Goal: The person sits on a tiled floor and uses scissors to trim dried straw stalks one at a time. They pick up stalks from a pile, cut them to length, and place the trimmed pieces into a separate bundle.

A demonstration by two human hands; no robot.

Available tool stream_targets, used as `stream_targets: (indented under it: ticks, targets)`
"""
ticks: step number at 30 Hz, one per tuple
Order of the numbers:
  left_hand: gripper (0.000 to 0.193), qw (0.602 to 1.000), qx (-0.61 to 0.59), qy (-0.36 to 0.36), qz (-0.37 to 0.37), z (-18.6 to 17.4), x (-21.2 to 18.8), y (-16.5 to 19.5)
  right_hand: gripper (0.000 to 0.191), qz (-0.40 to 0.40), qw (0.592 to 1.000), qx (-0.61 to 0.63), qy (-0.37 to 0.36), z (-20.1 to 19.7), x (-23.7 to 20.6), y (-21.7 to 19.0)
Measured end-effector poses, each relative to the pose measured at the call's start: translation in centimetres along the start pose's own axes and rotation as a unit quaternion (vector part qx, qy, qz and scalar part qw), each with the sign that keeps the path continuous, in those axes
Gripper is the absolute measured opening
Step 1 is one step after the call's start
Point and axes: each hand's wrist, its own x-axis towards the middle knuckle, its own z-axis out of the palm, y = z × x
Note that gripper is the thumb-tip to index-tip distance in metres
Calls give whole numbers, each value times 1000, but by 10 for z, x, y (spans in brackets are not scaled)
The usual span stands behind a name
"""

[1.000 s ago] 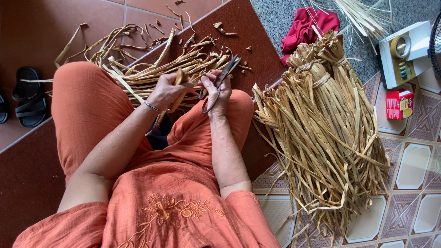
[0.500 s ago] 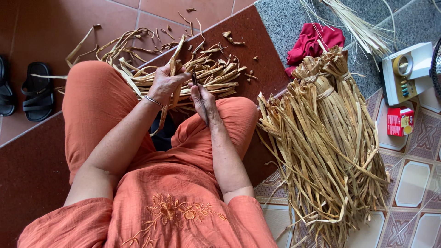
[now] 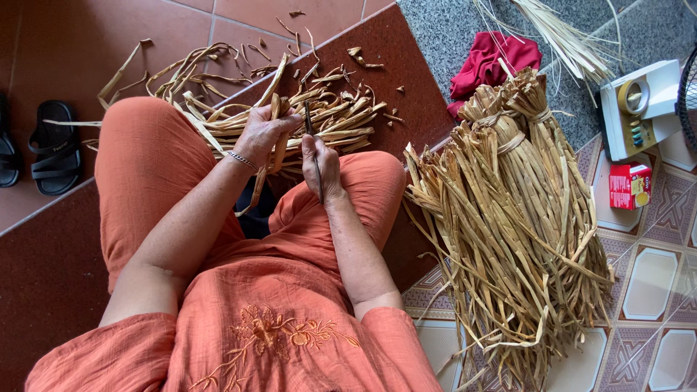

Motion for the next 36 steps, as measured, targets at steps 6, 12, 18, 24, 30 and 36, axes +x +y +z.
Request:
stream_targets:
  ticks: [6, 12, 18, 24, 30, 36]
  targets:
    - [11, 999, 33, -9, -25, -7, 6, -7, 73, -22, 999, 34, -20, -9, 4, -7]
    - [9, 999, 39, -25, -30, -4, 2, -3, 80, 35, 990, 139, 7, -6, 7, 1]
    - [25, 985, 9, 157, -73, -17, 7, 15, 80, 137, 887, 429, 99, -24, 16, 16]
    - [30, 940, 161, 266, 141, -59, 50, 19, 83, 184, 808, 553, 85, -29, 18, 19]
    - [17, 872, 427, 192, -139, -52, 74, 3, 82, 184, 803, 562, 74, -27, 19, 25]
    - [28, 718, 687, 83, 74, -30, 72, -25, 81, 201, 796, 566, 78, -27, 23, 25]
